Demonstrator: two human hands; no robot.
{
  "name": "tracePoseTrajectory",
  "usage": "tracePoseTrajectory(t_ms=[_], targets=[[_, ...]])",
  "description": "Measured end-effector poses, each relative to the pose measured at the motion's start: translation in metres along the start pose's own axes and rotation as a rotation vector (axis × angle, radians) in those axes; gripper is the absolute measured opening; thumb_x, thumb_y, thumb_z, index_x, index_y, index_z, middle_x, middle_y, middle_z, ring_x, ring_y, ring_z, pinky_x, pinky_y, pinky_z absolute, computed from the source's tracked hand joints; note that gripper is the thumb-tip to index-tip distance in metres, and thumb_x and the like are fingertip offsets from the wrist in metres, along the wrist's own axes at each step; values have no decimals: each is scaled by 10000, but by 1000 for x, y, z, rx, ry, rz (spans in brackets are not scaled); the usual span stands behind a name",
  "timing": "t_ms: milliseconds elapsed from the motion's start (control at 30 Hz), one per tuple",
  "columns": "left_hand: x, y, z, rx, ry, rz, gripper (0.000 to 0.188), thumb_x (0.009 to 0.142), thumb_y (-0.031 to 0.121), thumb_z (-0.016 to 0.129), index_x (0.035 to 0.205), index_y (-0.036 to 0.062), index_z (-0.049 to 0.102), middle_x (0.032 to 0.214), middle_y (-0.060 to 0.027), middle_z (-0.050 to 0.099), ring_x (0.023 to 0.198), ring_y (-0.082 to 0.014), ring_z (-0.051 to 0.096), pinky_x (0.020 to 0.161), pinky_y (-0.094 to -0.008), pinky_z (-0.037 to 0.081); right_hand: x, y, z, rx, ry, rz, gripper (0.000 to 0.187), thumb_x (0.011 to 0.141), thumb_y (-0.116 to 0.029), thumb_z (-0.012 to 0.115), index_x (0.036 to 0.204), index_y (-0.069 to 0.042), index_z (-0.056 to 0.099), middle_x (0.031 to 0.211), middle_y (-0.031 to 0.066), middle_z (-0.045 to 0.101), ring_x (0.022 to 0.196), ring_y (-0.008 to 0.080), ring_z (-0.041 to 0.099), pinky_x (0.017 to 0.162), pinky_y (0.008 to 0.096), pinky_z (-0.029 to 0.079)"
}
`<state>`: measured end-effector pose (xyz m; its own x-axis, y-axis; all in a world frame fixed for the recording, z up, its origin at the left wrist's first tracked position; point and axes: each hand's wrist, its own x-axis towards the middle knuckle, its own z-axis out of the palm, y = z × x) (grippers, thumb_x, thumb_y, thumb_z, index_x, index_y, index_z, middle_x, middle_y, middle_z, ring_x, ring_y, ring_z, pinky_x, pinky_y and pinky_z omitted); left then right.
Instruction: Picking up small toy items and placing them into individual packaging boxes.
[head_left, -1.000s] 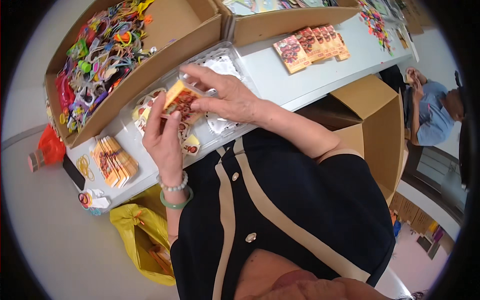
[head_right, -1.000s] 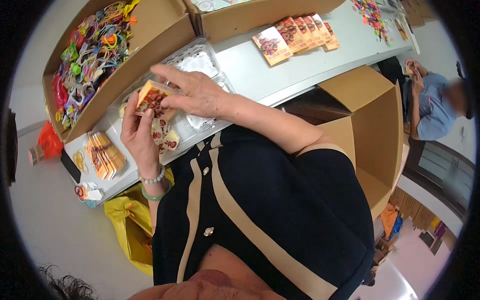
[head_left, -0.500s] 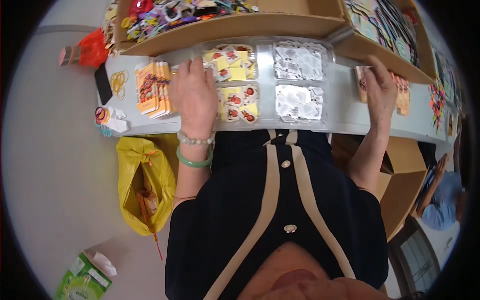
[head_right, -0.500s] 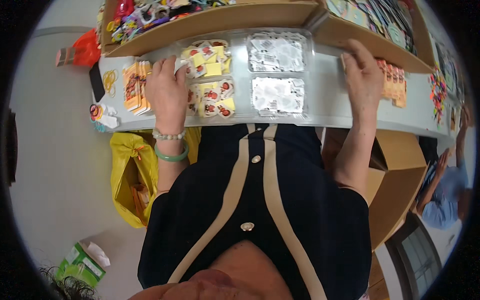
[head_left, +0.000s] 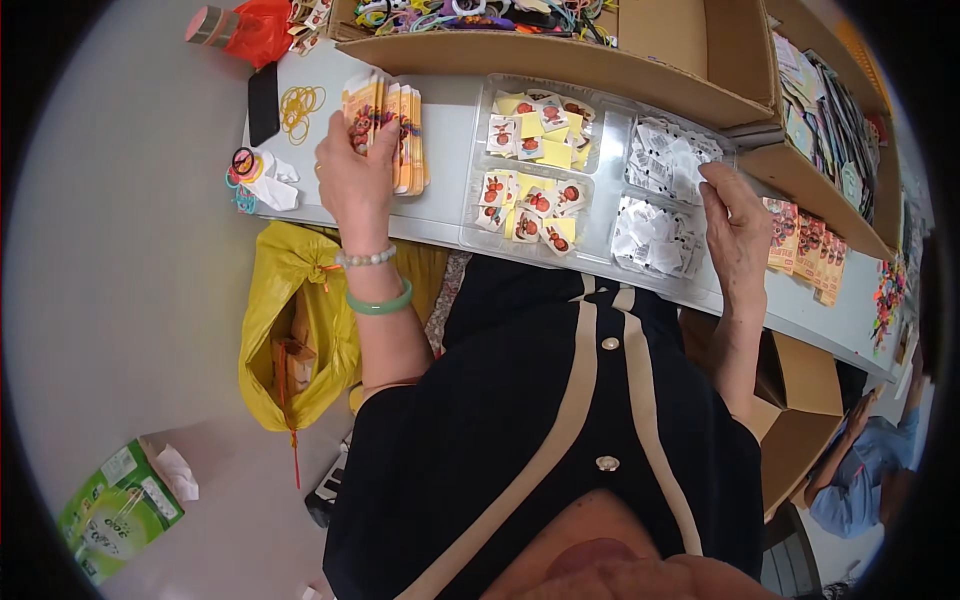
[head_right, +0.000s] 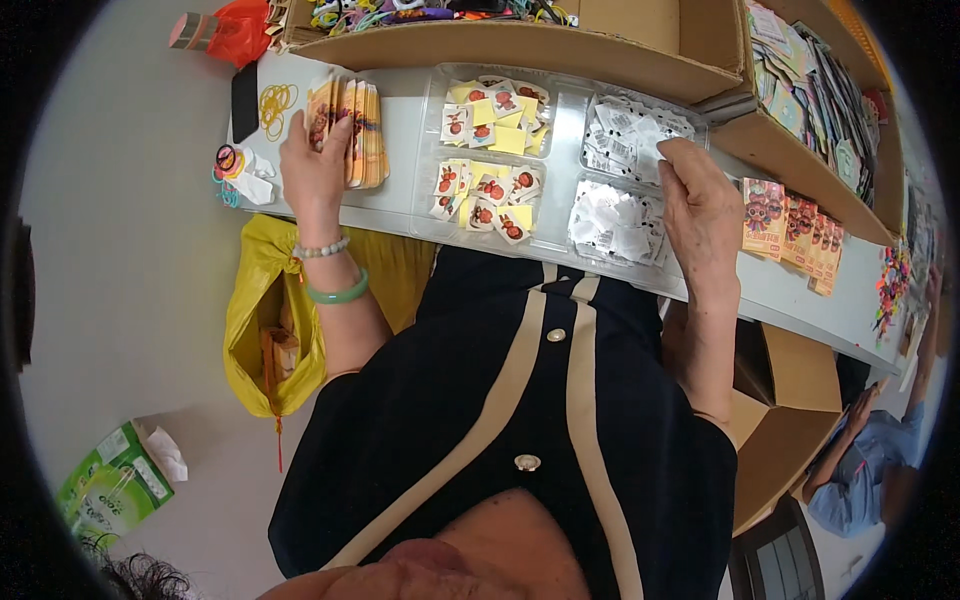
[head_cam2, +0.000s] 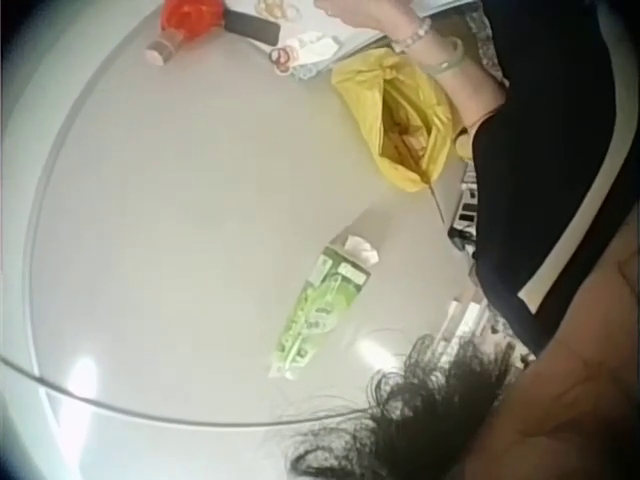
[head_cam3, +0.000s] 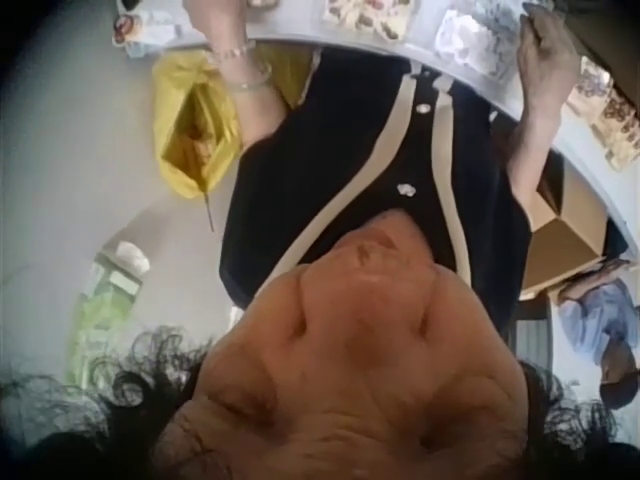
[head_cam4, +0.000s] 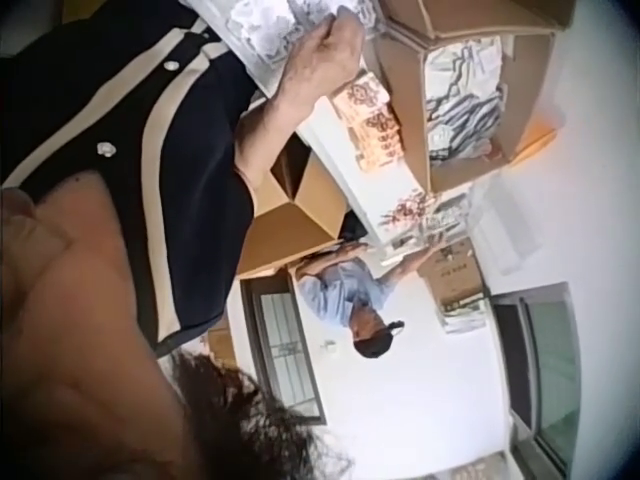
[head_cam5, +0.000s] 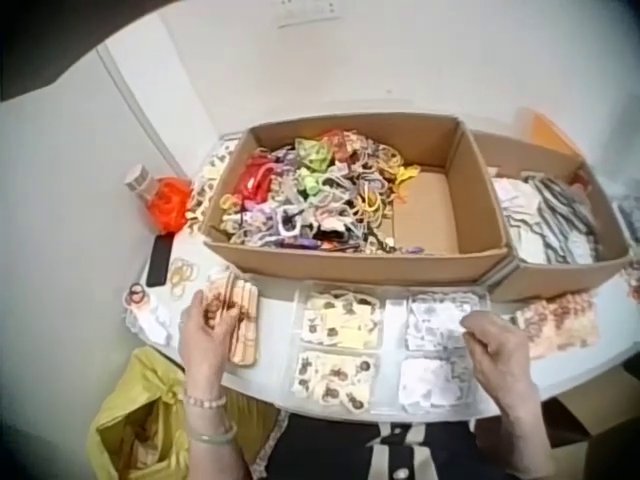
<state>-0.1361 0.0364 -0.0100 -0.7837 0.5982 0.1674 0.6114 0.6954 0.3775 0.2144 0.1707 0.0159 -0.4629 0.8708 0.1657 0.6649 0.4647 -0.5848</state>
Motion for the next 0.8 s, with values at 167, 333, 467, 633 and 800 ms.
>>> tracePoseTrajectory(t_ms=[167,333,467,633,800], targets=[[-8,-6,-13,4,187,69,664,777,432,682,1271,35,484,1161,-215,516,1021,-380,538,852,-451,438,0,-7,5,8,-33,-58,173,847,-52,598,1010,-7,639,1021,143,656,961,266,631,847,316,474],[-25,12,-22,-30,303,184,690,753,414,706,1283,35,478,1240,-229,479,1126,-384,477,919,-467,377,-3,-31,18,148,-91,-89,181,840,-42,592,1008,6,639,997,148,652,952,263,631,845,309,471],[-56,59,-22,-57,372,482,721,695,369,755,1280,44,487,1280,-219,450,1178,-387,430,948,-478,338,-1,-76,40,922,-329,188,292,884,-91,578,1150,29,571,1001,118,661,938,180,621,840,294,477],[-86,94,-8,-431,134,697,797,631,271,802,1297,12,448,1268,-203,456,1155,-376,449,931,-443,378,20,-84,61,1350,-400,448,309,920,-222,547,1134,-3,587,956,53,663,873,105,603,787,262,478],[-71,106,-11,-1488,-740,24,561,812,137,662,1293,-17,418,1219,-120,529,1073,-208,551,896,-332,469,16,-57,50,1172,-404,323,230,906,-168,563,1059,-5,618,953,34,654,826,91,584,757,246,467]])
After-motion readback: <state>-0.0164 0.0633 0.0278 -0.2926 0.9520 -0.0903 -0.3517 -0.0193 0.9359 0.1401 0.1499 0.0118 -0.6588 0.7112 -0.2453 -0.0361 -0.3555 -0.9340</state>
